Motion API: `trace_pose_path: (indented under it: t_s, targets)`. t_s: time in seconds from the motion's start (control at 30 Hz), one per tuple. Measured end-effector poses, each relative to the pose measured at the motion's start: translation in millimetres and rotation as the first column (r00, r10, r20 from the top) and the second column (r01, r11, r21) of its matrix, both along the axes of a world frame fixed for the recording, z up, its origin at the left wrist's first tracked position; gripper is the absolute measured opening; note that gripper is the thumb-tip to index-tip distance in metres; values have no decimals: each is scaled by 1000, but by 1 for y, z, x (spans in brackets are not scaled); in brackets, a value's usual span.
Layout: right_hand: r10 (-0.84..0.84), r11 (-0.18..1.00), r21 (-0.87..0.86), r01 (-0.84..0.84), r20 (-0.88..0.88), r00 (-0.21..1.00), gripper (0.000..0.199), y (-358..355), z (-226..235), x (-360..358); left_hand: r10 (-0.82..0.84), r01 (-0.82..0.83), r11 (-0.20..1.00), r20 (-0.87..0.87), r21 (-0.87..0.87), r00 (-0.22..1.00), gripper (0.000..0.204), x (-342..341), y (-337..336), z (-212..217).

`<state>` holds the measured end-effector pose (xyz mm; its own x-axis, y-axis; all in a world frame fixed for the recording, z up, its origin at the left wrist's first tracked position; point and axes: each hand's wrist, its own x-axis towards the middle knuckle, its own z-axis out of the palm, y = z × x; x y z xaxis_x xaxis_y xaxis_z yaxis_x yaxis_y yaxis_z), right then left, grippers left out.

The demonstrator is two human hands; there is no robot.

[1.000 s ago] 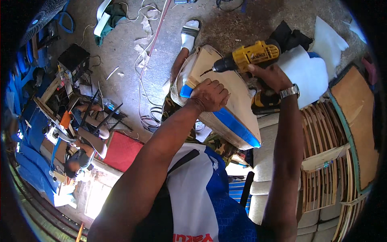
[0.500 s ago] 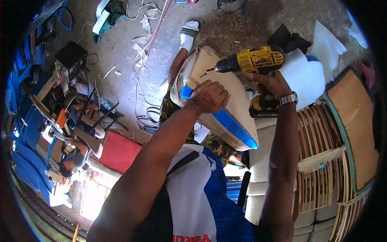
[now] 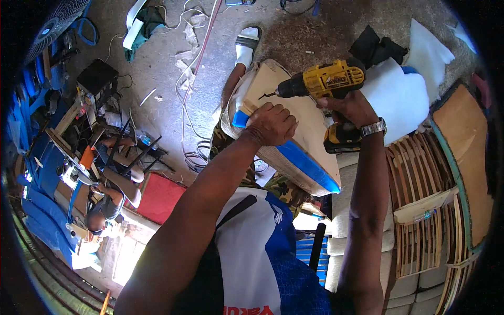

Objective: The person reupholsters a chair armrest by securing a blue foam piece to a wooden base with a power drill. They wrap a beige fabric cover over the foam, staple it to the wood frame, and trim the excess fabric with scissors.

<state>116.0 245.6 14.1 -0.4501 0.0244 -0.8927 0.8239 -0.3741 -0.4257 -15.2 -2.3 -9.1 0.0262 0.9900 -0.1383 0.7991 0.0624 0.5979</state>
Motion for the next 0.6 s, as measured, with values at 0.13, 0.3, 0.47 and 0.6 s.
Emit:
trace_pose_path:
  t_s: [0.13,0.3,0.47,0.6]
  targets:
    - [75,996,42,-77,51,996,55,7,18,-10,-6,6,1000,25,0,1000,14,-2,2,3]
    - [28,1000,5,-29,78,997,56,4,10,-5,7,-8,1000,30,30,1000,15,-1,1,1]
    - [-26,999,-21,26,27,999,56,-1,2,-1,-2,3,1000,17,-16,1000,14,-2,1,5]
    - [-36,999,9,35,20,999,53,-6,-3,3,-14,14,1000,29,-13,999,16,-3,2,4]
